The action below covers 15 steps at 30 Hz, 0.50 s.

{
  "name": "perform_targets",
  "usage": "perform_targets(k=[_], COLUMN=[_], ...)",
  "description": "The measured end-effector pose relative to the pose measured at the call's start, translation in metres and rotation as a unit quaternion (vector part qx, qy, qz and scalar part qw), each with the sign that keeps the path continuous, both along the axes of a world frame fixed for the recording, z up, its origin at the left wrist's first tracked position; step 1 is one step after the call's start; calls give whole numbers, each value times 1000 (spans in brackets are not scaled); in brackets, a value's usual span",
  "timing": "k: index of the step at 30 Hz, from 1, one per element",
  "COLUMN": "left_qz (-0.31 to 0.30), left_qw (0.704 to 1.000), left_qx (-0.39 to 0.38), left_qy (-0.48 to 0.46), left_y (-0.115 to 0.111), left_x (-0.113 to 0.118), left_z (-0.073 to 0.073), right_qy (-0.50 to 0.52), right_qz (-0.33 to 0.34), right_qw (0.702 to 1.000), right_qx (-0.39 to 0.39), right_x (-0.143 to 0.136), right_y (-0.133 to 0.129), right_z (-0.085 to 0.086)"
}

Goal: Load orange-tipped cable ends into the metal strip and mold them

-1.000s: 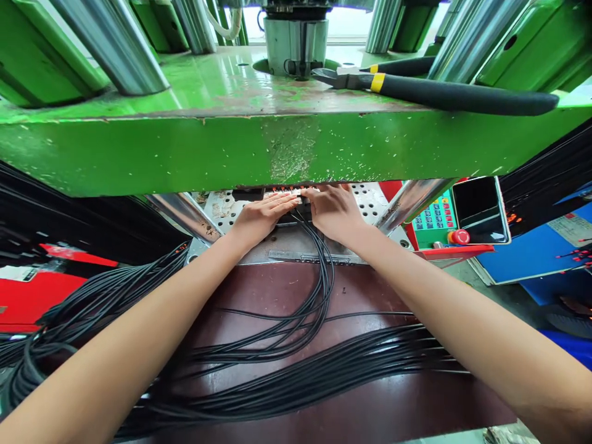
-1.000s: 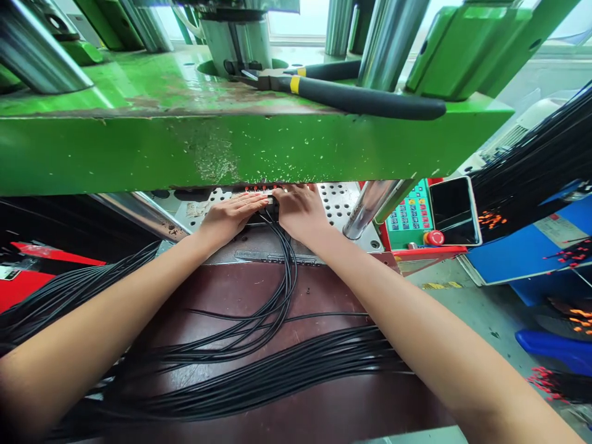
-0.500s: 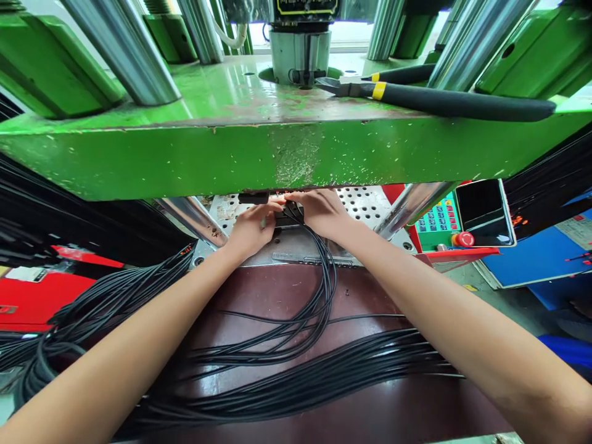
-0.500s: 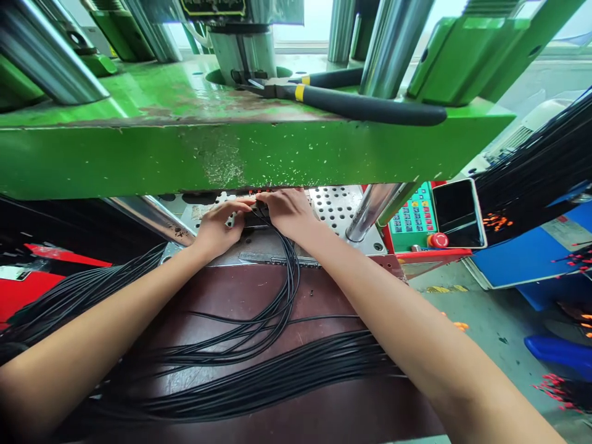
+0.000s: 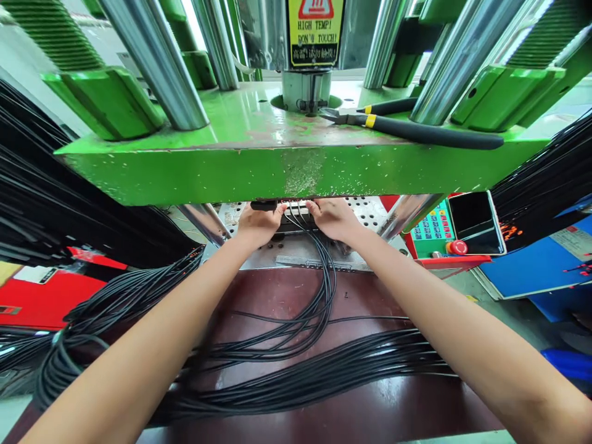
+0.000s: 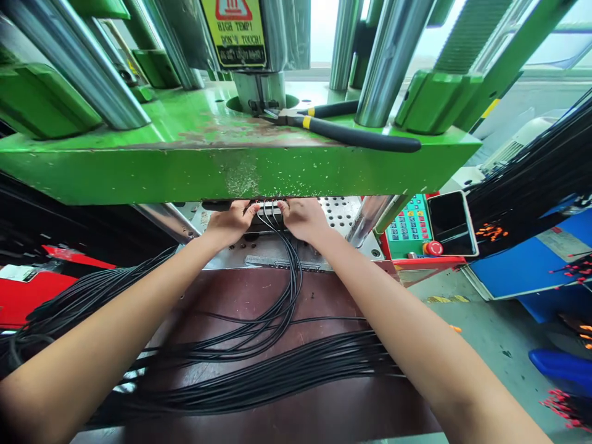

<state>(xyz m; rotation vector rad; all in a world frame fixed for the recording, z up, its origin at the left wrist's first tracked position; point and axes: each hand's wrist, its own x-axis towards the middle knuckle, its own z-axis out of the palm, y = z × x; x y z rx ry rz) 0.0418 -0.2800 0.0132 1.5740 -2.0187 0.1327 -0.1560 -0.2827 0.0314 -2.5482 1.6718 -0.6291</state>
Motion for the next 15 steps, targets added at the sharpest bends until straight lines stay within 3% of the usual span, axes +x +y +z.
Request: perform_targets(k=[4,7,12,15], left_qz=[-18,-29,-29,-55], left_qw=[999,998,998,995], left_qx=[16,26,45,67], left_qy=[-35,-52,-45,-38], left_y=[24,33,31,44], left_x=[-30,-44,-38,-30], left_z=[13,15,16,22], right_qy=[-9,-24,-72,-120], right_qz=[21,23,15,-8], right_qw=[999,998,996,992], right_qx=[-47,-54,-43,-25], right_x=[6,6,2,8], right_y=[30,35,27,13], right_z=[-3,-8,-10,-6])
